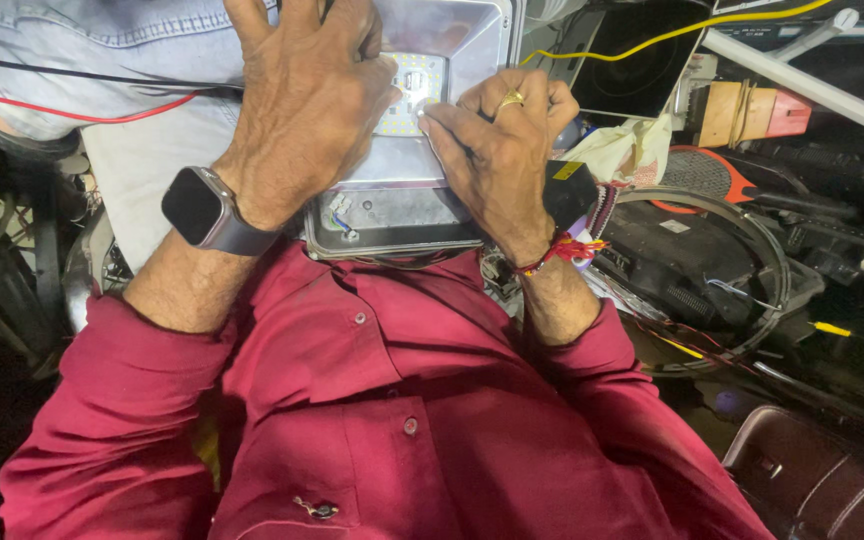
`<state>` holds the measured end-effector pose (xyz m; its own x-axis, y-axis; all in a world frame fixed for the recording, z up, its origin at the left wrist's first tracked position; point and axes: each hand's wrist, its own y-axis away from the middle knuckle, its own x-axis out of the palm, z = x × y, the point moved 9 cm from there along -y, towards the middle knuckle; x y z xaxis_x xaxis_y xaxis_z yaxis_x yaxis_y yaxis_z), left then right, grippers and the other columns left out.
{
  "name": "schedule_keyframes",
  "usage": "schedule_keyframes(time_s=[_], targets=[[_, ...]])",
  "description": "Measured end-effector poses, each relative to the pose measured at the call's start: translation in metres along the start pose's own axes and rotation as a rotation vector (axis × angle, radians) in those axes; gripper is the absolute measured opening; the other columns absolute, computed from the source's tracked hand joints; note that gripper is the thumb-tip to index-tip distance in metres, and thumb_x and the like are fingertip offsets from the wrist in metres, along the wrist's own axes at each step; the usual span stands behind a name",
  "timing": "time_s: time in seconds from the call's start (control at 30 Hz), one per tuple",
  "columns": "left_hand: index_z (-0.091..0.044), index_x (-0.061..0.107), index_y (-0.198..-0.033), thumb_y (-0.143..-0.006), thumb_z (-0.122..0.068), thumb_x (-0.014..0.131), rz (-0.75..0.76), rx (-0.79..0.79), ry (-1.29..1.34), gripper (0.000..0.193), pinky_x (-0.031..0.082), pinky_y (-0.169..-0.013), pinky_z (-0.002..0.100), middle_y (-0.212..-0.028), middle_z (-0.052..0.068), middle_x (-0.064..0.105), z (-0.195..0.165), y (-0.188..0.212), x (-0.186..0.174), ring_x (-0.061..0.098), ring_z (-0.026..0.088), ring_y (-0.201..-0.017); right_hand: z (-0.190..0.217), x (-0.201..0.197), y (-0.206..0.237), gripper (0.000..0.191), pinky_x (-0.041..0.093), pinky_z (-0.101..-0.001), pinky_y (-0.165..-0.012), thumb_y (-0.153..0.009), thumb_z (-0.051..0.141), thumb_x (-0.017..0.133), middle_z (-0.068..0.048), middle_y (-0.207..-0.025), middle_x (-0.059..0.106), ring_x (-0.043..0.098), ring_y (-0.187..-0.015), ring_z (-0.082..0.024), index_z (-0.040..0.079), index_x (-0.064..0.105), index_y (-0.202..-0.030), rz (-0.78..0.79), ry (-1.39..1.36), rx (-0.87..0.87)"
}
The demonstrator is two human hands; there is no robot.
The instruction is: The person assembles an LED floodlight by fitting a clear plastic cover over the LED module and then applying a sealant to the edges of the module using a syringe.
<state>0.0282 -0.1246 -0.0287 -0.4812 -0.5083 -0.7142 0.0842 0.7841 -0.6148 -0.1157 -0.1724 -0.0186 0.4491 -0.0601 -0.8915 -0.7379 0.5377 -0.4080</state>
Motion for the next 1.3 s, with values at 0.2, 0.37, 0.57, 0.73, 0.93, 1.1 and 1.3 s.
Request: schedule_keyframes(time_s=[0.2,0.37,0.57,0.73,0.93,1.1,1.3], targets=[[-0.007,0.069,-0.084,-0.088,-0.016,0.074,-0.003,0.003,0.023,0.011,0.028,-0.098,0.052,-0.111,0.007,0.054,-0.001,-0.001,-0.002,0.046,0.028,-0.117,-0.001,0.001,0.000,0.017,0.029,-0.0452,-0.097,-0.090,0.018,0.090,0.000,-0.092,0.057,0.052,-0.105,-0.023,0.014,0.081,-0.104,-0.002,-0.006,0.001],[-0.007,0.069,-0.085,-0.090,-0.016,0.073,0.003,0.002,0.032,0.010,0.027,-0.094,0.050,-0.112,0.007,0.054,-0.002,-0.003,-0.004,0.046,0.028,-0.117,0.000,0.001,-0.001,0.017,0.029,-0.0452,-0.098,-0.090,0.018,0.089,0.000,-0.092,0.057,0.052,-0.105,-0.023,0.014,0.081,-0.104,0.002,-0.010,-0.001],[-0.006,0.070,-0.088,-0.089,-0.018,0.076,0.002,-0.006,0.036,0.014,0.027,-0.095,0.051,-0.111,0.006,0.054,-0.002,-0.005,-0.007,0.047,0.028,-0.116,0.002,-0.008,-0.002,0.020,0.028,-0.0440,-0.097,-0.090,0.021,0.090,-0.002,-0.094,0.059,0.051,-0.104,-0.023,0.013,0.080,-0.105,-0.002,-0.021,0.025],[-0.006,0.071,-0.093,-0.092,-0.019,0.077,0.006,-0.020,0.055,0.015,0.027,-0.097,0.053,-0.111,0.006,0.054,-0.001,-0.001,-0.010,0.047,0.028,-0.114,-0.013,-0.027,0.007,0.021,0.032,-0.0397,-0.099,-0.093,0.019,0.092,0.000,-0.094,0.062,0.052,-0.103,-0.021,0.012,0.079,-0.107,-0.077,-0.083,0.146],[-0.007,0.070,-0.090,-0.092,-0.017,0.077,0.023,-0.016,0.029,0.012,0.027,-0.096,0.050,-0.111,0.005,0.054,0.000,0.003,-0.004,0.047,0.027,-0.115,-0.012,-0.024,0.012,0.018,0.031,-0.0399,-0.097,-0.091,0.016,0.092,0.000,-0.093,0.062,0.051,-0.101,-0.021,0.013,0.080,-0.104,-0.100,-0.037,0.112],[-0.007,0.070,-0.089,-0.089,-0.015,0.075,0.013,0.007,0.020,0.009,0.027,-0.096,0.050,-0.110,0.006,0.054,0.000,0.003,0.002,0.046,0.028,-0.116,-0.001,-0.012,0.003,0.022,0.029,-0.0434,-0.095,-0.089,0.023,0.092,-0.001,-0.093,0.059,0.050,-0.101,-0.023,0.014,0.081,-0.105,-0.050,0.012,0.025],[-0.008,0.070,-0.086,-0.089,-0.016,0.076,0.010,0.006,0.020,0.010,0.027,-0.097,0.052,-0.109,0.006,0.055,0.002,0.002,0.004,0.046,0.028,-0.116,0.002,0.000,-0.005,0.020,0.029,-0.0447,-0.096,-0.089,0.023,0.090,-0.001,-0.091,0.058,0.052,-0.102,-0.022,0.013,0.080,-0.103,-0.003,-0.012,0.004]])
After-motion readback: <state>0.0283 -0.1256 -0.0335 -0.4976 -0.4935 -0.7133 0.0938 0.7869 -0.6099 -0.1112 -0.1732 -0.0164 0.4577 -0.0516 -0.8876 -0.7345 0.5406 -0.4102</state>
